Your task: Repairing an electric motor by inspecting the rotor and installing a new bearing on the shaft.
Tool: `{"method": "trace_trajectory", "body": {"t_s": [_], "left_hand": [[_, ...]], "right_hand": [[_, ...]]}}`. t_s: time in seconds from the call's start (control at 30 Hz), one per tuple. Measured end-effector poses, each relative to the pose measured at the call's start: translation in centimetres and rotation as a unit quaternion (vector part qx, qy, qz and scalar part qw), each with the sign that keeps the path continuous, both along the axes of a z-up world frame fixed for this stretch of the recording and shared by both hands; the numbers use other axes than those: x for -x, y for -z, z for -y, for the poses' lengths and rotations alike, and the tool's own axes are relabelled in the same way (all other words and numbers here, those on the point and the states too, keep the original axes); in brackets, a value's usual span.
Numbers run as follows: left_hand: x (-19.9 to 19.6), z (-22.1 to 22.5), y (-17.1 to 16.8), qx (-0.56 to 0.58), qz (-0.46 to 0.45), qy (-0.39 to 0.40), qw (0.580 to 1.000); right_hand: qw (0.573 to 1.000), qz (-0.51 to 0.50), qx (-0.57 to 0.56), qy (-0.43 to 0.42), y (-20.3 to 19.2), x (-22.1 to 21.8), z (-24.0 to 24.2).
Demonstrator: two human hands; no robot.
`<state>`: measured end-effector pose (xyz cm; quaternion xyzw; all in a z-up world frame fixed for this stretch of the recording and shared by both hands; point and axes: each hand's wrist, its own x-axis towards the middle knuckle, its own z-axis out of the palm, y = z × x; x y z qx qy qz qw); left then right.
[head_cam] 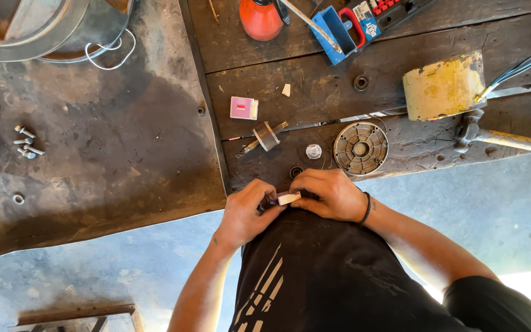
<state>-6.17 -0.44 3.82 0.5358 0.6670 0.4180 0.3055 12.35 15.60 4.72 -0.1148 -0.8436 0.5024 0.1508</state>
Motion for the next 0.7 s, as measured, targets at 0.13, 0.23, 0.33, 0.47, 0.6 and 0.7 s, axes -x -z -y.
{"method": "trace_trajectory", "body": {"t_s": [0.13,0.23,0.33,0.47,0.6,0.7], "left_hand": [[-0.2,0.2,0.0,0.039,0.061,0.017,0.997],[-0.3,0.6,0.3,0.053,0.117,0.015,0.992],[-0.5,0.8,0.5,0.044,0.131,-0.001,0.99],[-0.6,0.9,0.5,0.045,0.14,0.001,0.989],[-0.5,1.2,0.9,0.104,0.196,-0.01,0.975],[-0.5,1.3,0.9,0.137,0.215,0.002,0.967]], "right_hand": [[0.999,0.011,-0.012,-0.031,0.0,-0.3,0.0],[0.998,0.024,-0.013,-0.051,0.1,-0.3,-0.2],[0.998,0.032,-0.002,-0.05,0.2,-0.5,-0.2],[0.998,0.037,0.006,-0.054,0.1,-0.4,-0.2],[0.997,0.052,0.018,-0.062,0.2,-0.4,-0.2],[0.996,0.053,0.027,-0.067,0.4,-0.3,-0.2]]}}
